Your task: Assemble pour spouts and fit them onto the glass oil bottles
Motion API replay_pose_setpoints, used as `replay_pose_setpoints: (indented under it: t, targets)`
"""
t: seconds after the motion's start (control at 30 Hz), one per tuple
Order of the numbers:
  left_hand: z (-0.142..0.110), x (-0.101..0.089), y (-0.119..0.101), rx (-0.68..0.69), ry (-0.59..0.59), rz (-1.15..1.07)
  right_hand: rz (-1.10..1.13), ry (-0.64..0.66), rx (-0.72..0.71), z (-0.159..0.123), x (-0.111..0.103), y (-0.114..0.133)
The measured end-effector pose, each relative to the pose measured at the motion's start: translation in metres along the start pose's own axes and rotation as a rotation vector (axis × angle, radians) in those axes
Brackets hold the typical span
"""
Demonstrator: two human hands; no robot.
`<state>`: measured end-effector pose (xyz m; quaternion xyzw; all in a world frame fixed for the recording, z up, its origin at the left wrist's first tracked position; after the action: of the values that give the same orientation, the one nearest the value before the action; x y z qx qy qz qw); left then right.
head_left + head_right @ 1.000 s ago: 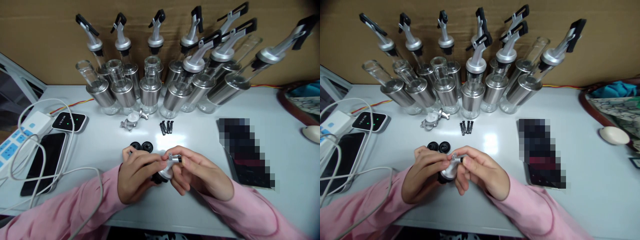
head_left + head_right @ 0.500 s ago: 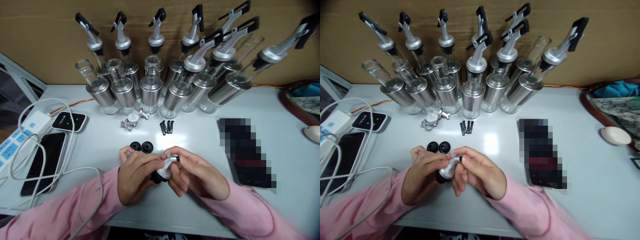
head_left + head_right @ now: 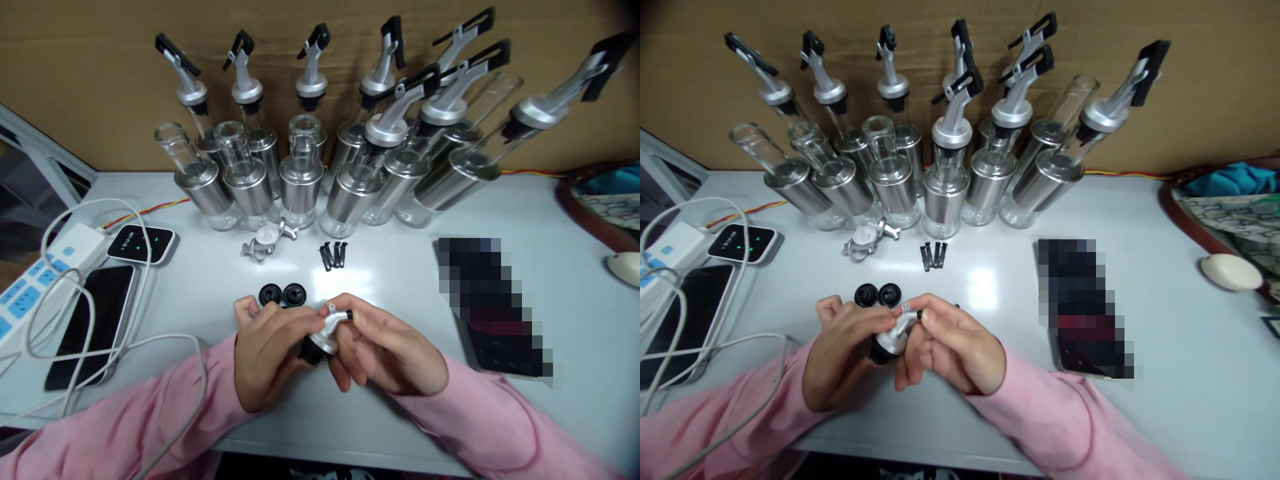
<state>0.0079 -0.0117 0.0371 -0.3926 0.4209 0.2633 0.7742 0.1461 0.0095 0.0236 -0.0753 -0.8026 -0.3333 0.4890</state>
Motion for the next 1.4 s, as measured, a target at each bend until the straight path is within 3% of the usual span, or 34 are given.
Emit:
replay_pose_setpoints:
  t: [0.2, 0.43, 0.63, 0.8, 1.13, 1.23, 1.33, 1.4]
  targets:
    - [0.003, -0.005, 0.001, 0.071, -0.025, -0.136, 0.012, 0.0, 0.012, 0.001, -0.002, 0.001]
    - [0.003, -0.008, 0.003, 0.057, -0.059, -0.186, -0.499, -0.167, -0.067, 0.0, -0.01, 0.0]
    - [0.004, -0.003, 0.004, 0.031, -0.176, -0.36, -0.72, -0.316, -0.143, -0.002, -0.011, 0.006]
    - [0.005, 0.005, 0.006, -0.019, -0.025, -0.32, -0.681, -0.206, -0.226, -0.003, -0.001, 0.009]
    - [0.001, 0.009, 0.012, 0.027, -0.075, -0.347, -0.515, -0.065, -0.114, -0.002, -0.003, -0.006]
    - [0.0, 0.01, 0.011, 0.045, -0.104, -0.353, -0.704, -0.097, -0.233, -0.004, -0.002, -0.002]
    - [-0.001, 0.011, 0.012, 0.036, -0.116, -0.359, -1.017, -0.115, -0.472, -0.009, 0.002, 0.008]
    - [-0.003, 0.013, 0.012, 0.05, -0.061, -0.36, -1.173, -0.065, -0.619, -0.012, 0.007, 0.013]
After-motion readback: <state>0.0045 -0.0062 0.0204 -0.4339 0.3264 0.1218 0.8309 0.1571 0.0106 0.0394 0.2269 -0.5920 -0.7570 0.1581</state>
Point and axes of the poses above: each hand's wrist, its own z-axis towards the middle knuckle, its own x-axis out of the palm, y = z × x, the point moved 4 cm from there along z, towards the middle knuckle, and after that the axes turned 10 degrees about z, right-handed, at the moved point
